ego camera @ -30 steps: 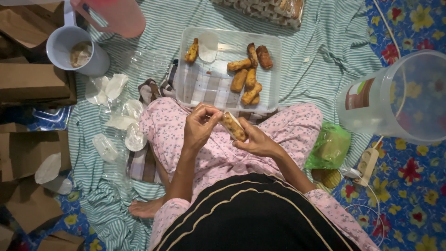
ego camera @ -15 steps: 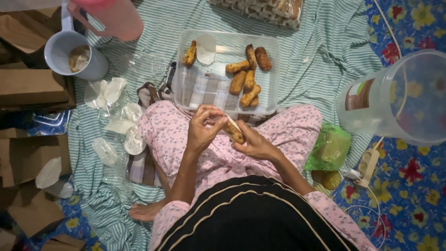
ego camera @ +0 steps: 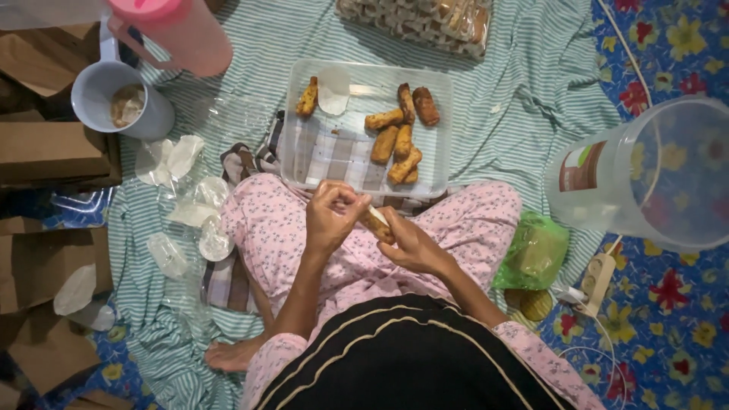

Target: A person manually packages individual snacks into plastic sleeves and arranges them in a tray while sitting on the floor.

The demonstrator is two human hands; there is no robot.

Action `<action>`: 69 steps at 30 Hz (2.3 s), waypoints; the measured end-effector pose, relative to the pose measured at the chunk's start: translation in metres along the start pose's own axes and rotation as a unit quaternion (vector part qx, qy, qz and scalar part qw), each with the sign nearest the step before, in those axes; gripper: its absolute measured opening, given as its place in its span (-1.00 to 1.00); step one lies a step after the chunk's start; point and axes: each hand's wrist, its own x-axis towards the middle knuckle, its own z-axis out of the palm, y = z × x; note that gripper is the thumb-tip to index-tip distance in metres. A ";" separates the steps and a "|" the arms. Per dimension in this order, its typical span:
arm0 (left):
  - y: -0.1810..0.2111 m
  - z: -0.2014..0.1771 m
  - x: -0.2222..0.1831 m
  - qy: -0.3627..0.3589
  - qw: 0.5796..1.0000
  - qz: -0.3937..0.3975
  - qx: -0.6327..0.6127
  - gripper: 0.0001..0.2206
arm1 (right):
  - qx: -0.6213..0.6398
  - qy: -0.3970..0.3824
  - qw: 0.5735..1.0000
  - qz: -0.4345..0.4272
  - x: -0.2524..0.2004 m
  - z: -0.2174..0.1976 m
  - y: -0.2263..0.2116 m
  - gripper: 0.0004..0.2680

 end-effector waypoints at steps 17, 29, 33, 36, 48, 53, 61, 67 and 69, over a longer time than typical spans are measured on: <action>0.006 0.040 0.013 -0.017 0.999 -0.001 0.031 -0.82 | -0.046 0.040 0.998 0.009 -0.009 -0.020 0.020 -0.64; 0.006 0.040 0.016 -0.028 0.999 -0.039 -0.024 -0.87 | 0.031 0.037 0.999 0.012 -0.015 -0.019 0.046 -0.61; -0.006 0.034 0.008 -0.113 0.984 -0.087 -0.108 -0.90 | 0.148 0.058 0.987 0.010 -0.018 -0.019 0.050 -0.59; 0.012 0.029 0.003 -0.133 0.977 -0.096 -0.139 -0.86 | 0.240 0.046 0.970 -0.002 -0.020 -0.013 0.062 -0.60; 0.014 0.019 -0.008 -0.131 0.958 -0.103 -0.234 -0.83 | 0.313 -0.009 0.950 -0.003 -0.030 -0.013 0.061 -0.57; 0.014 0.017 -0.012 -0.132 0.956 -0.084 -0.247 -0.88 | 0.329 -0.029 0.944 0.015 -0.034 -0.014 0.061 -0.53; 0.022 0.013 -0.015 -0.157 0.948 -0.044 -0.272 -0.91 | 0.373 -0.047 0.926 0.044 -0.034 0.006 0.083 -0.41; 0.023 0.008 -0.012 -0.105 0.947 -0.042 -0.301 -0.91 | 0.369 -0.040 0.928 0.042 -0.027 0.005 0.077 -0.35; 0.038 0.001 -0.009 -0.114 0.945 -0.020 -0.307 -0.89 | 0.363 -0.021 0.931 0.028 -0.026 0.003 0.062 -0.36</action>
